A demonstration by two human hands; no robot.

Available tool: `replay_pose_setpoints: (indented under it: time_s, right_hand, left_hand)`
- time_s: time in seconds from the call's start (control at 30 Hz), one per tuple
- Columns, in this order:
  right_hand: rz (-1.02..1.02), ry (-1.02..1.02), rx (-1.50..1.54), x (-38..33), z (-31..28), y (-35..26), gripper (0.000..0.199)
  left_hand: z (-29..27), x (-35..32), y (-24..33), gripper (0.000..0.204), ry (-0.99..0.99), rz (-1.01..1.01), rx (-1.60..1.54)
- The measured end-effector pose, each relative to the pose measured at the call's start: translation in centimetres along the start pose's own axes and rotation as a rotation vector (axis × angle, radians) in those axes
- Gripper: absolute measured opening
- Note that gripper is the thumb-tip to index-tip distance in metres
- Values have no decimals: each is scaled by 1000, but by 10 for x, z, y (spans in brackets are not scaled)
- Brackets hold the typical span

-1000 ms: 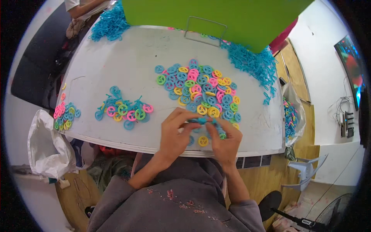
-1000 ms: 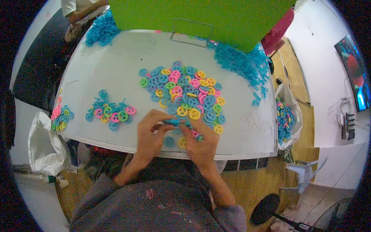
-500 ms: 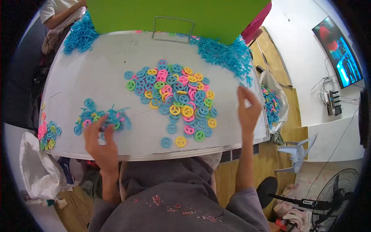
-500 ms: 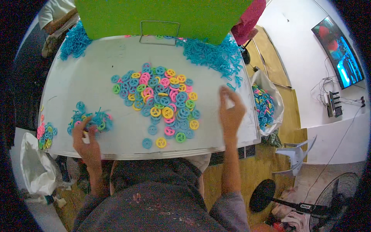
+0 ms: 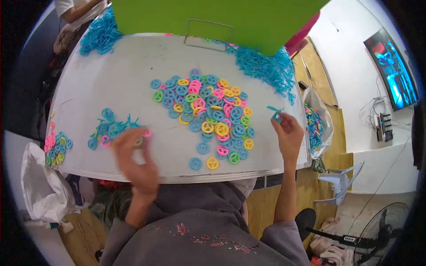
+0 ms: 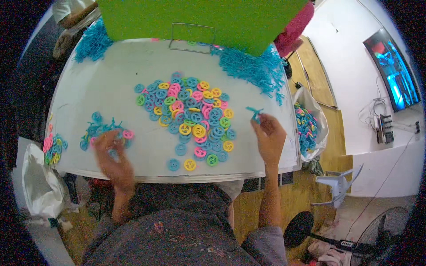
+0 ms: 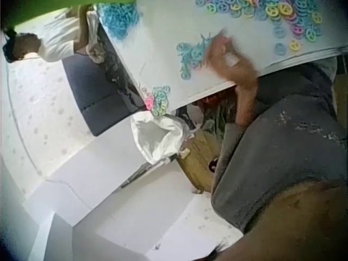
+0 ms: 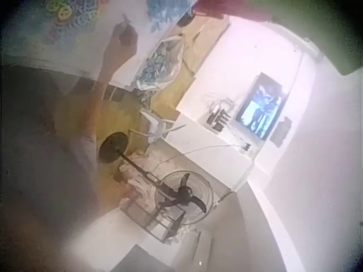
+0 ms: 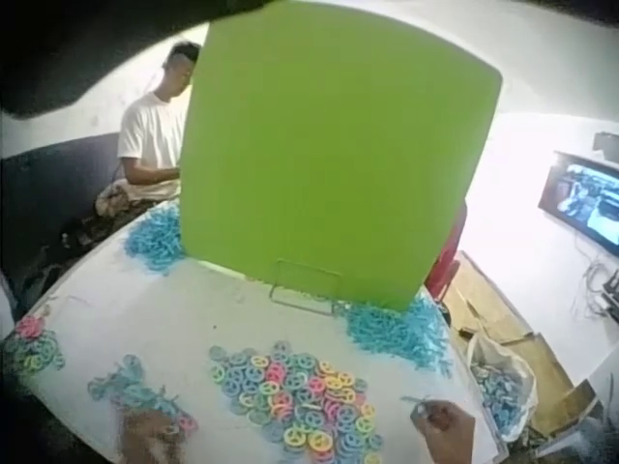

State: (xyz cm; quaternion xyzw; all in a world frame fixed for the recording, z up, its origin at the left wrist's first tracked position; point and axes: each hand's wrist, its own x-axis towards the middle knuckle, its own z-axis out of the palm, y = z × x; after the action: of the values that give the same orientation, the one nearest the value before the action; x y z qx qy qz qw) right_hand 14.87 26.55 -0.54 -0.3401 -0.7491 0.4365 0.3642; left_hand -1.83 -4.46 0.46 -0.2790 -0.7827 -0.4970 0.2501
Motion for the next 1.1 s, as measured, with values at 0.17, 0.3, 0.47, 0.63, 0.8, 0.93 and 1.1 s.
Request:
replay_pose_setpoints:
  time_s: [0.17, 0.3, 0.47, 0.63, 0.8, 0.93, 1.1]
  right_hand:
    - [65, -327, 210, -66, 29, -67, 23]
    - [28, -451, 362, -88, 45, -74, 23]
    - [156, -416, 417, -98, 58, -64, 24]
    - [282, -332, 494, -103, 70, -67, 22]
    - [171, -208, 324, -90, 63, -62, 19]
    - [216, -245, 444, -85, 64, -58, 20]
    - [189, -251, 427, -94, 75, -59, 20]
  left_hand:
    - [59, -9, 62, 43, -363, 13, -547]
    - [62, -20, 59, 36, -392, 84, -470]
    - [62, -27, 57, 28, -370, -33, -524]
    - [66, -33, 52, 29, -316, 25, -471]
    - [54, -16, 34, 31, -333, -233, -453]
    - [51, -25, 19, 26, -508, -134, -135]
    - [61, -27, 20, 26, -508, -11, -16]
